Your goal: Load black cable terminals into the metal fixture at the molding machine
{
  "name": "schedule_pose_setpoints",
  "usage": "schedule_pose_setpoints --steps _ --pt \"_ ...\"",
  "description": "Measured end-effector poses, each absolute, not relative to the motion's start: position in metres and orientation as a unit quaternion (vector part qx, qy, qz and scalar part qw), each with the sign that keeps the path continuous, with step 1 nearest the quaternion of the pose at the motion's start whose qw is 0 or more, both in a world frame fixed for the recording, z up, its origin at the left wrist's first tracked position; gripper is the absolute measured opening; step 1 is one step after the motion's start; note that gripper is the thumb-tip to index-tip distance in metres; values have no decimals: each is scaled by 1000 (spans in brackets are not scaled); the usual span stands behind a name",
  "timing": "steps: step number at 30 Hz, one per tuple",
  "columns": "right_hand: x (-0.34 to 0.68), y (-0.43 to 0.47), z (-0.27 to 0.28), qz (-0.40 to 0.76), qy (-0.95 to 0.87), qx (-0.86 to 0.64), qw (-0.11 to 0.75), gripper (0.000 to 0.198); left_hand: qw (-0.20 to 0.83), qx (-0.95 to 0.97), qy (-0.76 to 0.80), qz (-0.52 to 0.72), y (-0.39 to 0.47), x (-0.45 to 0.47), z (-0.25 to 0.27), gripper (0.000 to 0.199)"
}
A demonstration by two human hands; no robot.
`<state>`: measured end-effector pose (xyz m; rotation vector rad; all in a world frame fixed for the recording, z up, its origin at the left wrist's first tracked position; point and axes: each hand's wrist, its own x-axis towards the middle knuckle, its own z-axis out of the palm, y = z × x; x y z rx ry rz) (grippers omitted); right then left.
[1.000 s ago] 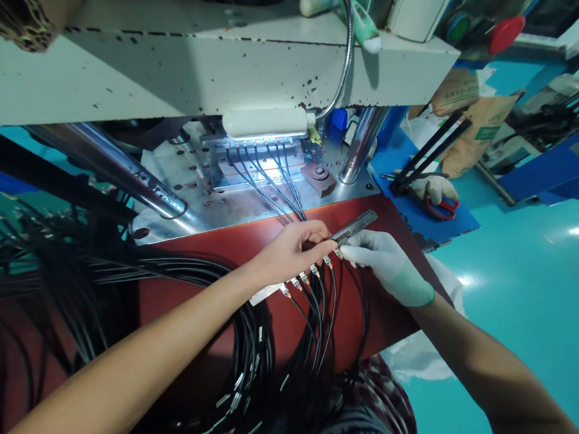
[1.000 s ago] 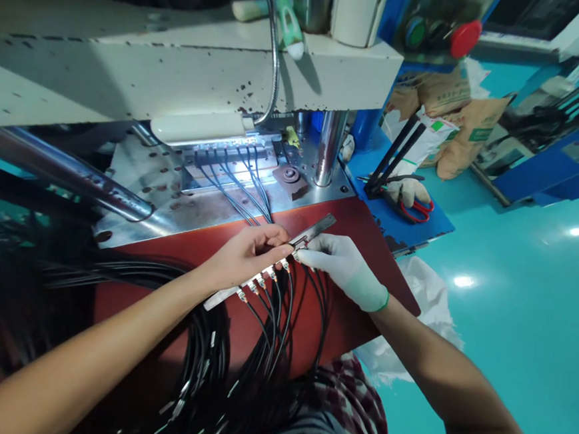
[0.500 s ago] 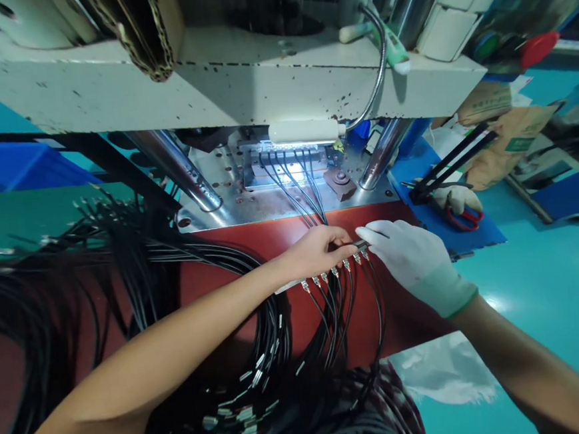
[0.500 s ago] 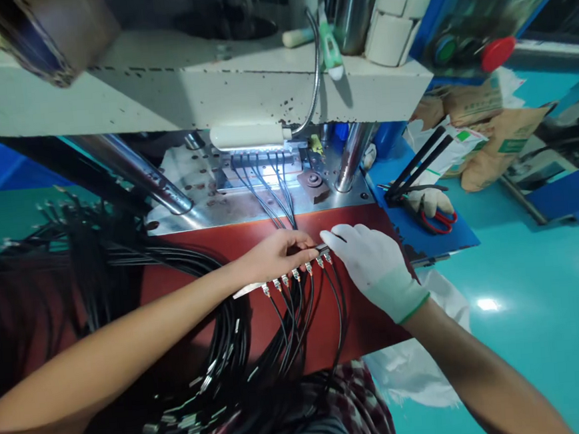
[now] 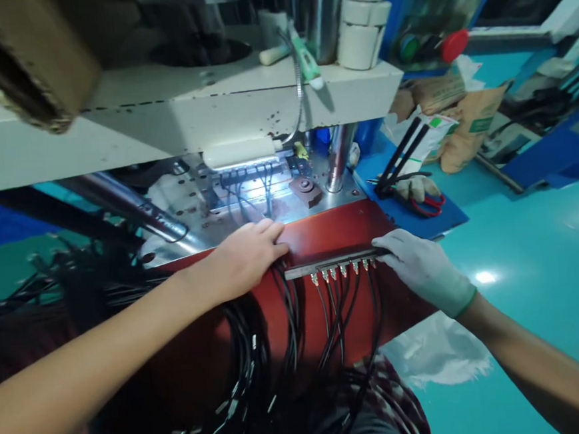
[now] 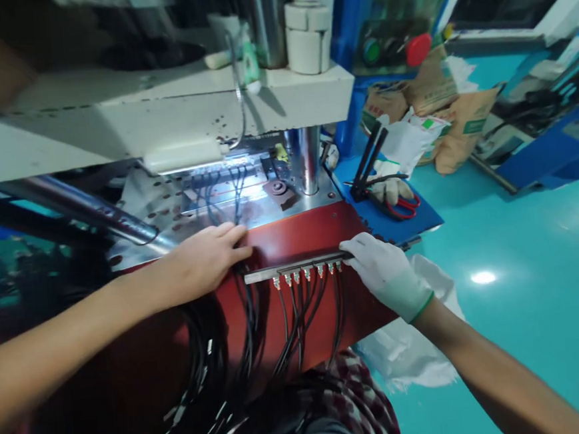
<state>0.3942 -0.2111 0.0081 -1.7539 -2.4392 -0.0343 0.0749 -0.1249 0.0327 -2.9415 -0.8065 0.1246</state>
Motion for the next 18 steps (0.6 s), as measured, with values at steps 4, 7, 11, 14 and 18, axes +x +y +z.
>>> schedule_pose_setpoints --steps 4,7,11,14,18 --pt "391 -202 13 51 -797 -597 82 23 53 -959 -276 36 -126 60 51 33" --pt "392 -195 15 62 -797 -589 117 21 41 -954 -297 0 -126 45 66 35" --pt "393 -185 13 63 -799 -590 100 22 -5 -951 -303 -66 -127 35 73 34" --pt "386 -174 10 65 -793 -604 46 22 -15 -950 -301 -79 -133 45 62 29" --pt "375 -164 14 70 -799 -598 9 23 -51 -947 -313 -50 -147 56 42 39"
